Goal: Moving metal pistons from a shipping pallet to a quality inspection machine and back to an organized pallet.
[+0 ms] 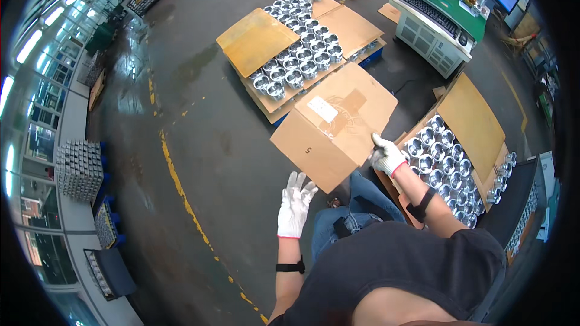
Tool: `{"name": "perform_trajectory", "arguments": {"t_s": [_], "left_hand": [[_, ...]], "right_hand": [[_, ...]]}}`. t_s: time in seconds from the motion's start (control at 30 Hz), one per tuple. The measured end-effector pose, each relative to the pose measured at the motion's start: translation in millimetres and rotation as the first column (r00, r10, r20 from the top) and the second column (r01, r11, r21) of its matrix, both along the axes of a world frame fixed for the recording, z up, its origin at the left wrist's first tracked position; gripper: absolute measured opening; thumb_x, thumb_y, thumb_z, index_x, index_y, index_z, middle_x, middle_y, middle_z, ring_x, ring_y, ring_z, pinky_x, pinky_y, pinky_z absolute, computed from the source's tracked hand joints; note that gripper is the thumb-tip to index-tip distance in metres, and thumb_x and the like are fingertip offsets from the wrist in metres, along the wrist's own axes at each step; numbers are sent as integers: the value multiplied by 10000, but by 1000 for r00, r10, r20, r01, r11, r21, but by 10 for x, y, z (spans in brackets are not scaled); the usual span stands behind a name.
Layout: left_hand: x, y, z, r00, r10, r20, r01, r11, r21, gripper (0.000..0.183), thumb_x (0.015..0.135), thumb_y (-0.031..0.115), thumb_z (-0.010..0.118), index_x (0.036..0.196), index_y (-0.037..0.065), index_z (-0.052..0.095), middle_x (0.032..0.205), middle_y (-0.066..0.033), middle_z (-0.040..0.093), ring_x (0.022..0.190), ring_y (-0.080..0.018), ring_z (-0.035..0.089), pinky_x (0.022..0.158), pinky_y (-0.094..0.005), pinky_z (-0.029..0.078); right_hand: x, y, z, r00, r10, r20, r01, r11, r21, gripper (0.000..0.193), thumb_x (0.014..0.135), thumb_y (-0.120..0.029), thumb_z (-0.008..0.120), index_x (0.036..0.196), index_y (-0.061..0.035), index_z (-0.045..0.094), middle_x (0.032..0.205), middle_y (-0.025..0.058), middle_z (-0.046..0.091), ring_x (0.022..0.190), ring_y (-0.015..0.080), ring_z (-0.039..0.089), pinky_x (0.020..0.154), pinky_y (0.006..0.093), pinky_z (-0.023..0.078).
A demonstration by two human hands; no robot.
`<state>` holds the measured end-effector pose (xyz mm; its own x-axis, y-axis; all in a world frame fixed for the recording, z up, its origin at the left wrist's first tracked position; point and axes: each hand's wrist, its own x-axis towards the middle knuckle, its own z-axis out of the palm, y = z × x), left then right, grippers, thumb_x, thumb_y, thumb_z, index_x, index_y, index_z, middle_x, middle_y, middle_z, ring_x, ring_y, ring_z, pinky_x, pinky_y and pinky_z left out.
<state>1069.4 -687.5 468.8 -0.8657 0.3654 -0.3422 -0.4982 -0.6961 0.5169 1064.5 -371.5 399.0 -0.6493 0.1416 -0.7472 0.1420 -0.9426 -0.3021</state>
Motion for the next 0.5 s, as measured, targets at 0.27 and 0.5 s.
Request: {"name": "perform_trajectory", "arguments": {"t_s": [0.27, 0.5], "left_hand": [[-1483, 181, -711, 936, 56, 348, -80, 995, 57, 369, 936, 341, 581, 1191, 95, 477, 1020, -62, 558, 732, -109, 541, 679, -263, 489], [-2718, 555, -1109, 929, 46, 366, 108, 915, -389, 410, 886, 171, 657, 1227, 16, 491, 1152, -91, 598, 1052, -224, 591, 902, -371, 483]], "right_hand": [[-1172, 21, -303, 984, 87, -158, -92, 995, -28, 176, 878, -99, 625, 1048, -63, 598, 1010, 64, 659, 923, 224, 622, 810, 362, 505], [-2467, 205, -479, 987, 154, -40, -158, 980, -122, 221, 880, -30, 580, 1101, -28, 564, 1080, 91, 642, 1036, 254, 604, 924, 410, 491]]}}
